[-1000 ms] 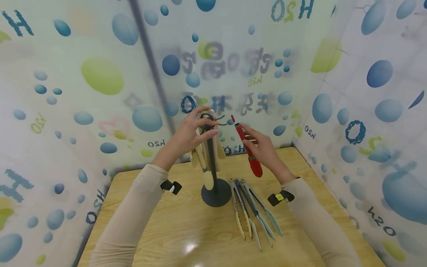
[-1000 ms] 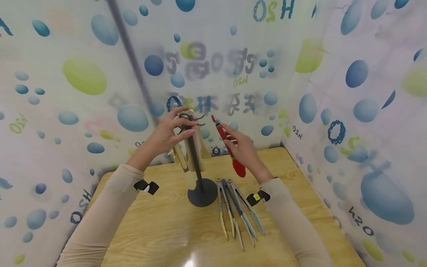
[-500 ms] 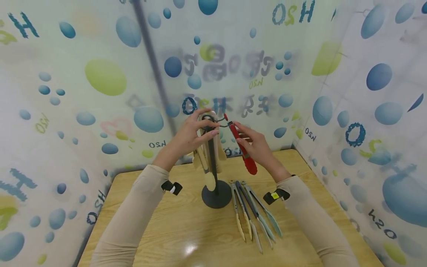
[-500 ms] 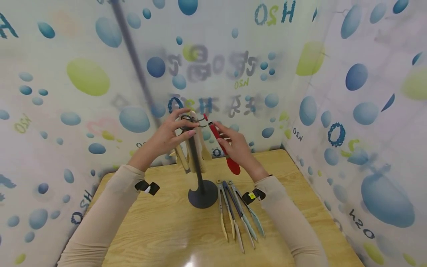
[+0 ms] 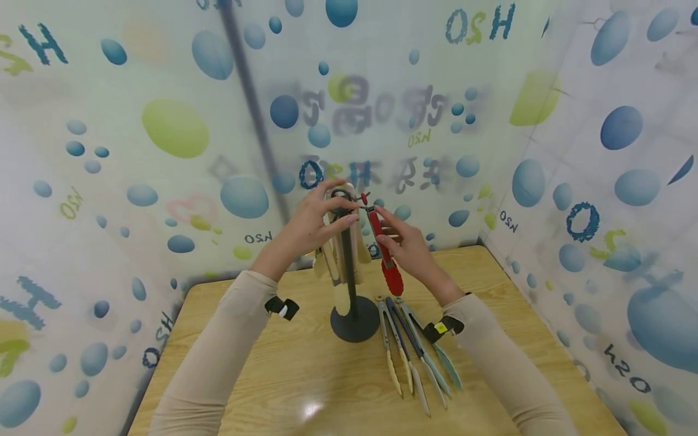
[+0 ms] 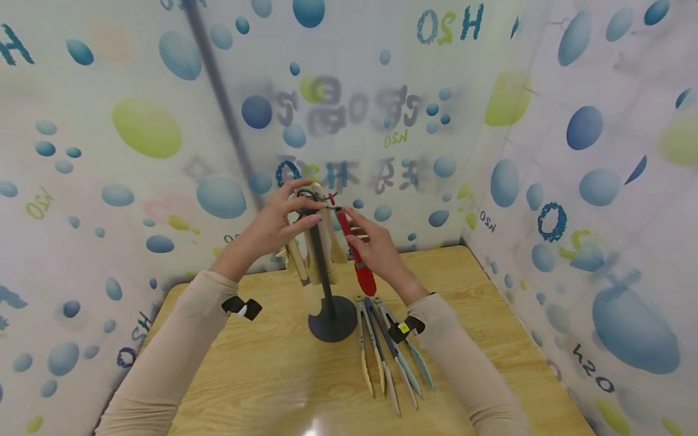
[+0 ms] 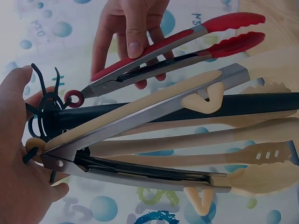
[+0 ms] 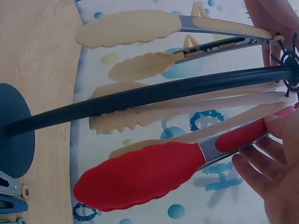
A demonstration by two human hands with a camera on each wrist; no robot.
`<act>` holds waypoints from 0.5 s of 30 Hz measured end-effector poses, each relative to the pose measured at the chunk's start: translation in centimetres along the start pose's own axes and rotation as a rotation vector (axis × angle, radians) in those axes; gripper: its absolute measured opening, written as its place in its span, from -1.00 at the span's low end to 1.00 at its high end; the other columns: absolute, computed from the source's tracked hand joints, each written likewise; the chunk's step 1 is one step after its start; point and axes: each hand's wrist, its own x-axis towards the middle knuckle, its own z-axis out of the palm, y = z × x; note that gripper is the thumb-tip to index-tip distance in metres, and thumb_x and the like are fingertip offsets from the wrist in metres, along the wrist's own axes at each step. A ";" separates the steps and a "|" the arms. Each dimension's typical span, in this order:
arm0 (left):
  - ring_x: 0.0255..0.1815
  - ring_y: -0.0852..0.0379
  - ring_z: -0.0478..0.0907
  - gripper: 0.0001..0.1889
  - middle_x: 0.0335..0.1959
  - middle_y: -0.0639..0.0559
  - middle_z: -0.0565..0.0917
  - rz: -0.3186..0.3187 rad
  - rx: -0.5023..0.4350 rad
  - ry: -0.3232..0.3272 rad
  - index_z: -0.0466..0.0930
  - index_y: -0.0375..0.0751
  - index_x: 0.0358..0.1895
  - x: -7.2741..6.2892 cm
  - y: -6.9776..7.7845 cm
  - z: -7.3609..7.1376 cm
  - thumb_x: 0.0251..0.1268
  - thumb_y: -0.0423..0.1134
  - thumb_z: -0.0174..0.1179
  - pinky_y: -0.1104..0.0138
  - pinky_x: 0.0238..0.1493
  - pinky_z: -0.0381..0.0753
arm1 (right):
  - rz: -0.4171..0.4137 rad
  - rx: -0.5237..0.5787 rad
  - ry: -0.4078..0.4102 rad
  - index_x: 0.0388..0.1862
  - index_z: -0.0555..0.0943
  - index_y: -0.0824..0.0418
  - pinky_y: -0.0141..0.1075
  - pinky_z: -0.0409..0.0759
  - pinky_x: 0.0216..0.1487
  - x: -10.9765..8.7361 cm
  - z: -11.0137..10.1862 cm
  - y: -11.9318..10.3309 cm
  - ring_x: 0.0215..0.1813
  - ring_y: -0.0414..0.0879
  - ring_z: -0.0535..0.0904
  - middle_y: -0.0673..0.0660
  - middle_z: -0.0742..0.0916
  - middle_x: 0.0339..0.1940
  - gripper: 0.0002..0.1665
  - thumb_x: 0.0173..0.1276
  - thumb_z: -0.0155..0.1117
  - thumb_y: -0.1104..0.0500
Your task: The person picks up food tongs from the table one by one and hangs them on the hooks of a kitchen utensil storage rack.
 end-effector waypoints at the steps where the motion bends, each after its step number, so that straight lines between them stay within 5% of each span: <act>1: 0.58 -0.22 0.11 -0.69 0.56 -0.09 0.19 0.000 -0.003 -0.001 0.67 0.04 0.14 0.0 0.0 0.0 0.43 -0.02 0.17 -0.21 0.48 0.18 | 0.004 0.006 -0.002 0.59 0.19 -0.05 0.04 0.67 0.12 0.0 0.2 0.0 0.18 0.18 0.66 0.30 0.63 0.25 -0.25 0.49 0.16 0.22; 15: 0.57 -0.21 0.11 -0.68 0.55 -0.07 0.20 -0.018 -0.012 -0.013 0.66 0.02 0.16 -0.1 0.2 -0.1 0.45 -0.03 0.15 -0.22 0.49 0.15 | 0.043 0.025 -0.022 0.61 0.10 0.06 0.08 0.64 0.16 0.3 1.4 -0.1 0.20 0.18 0.64 0.30 0.64 0.24 -0.24 0.52 0.13 0.16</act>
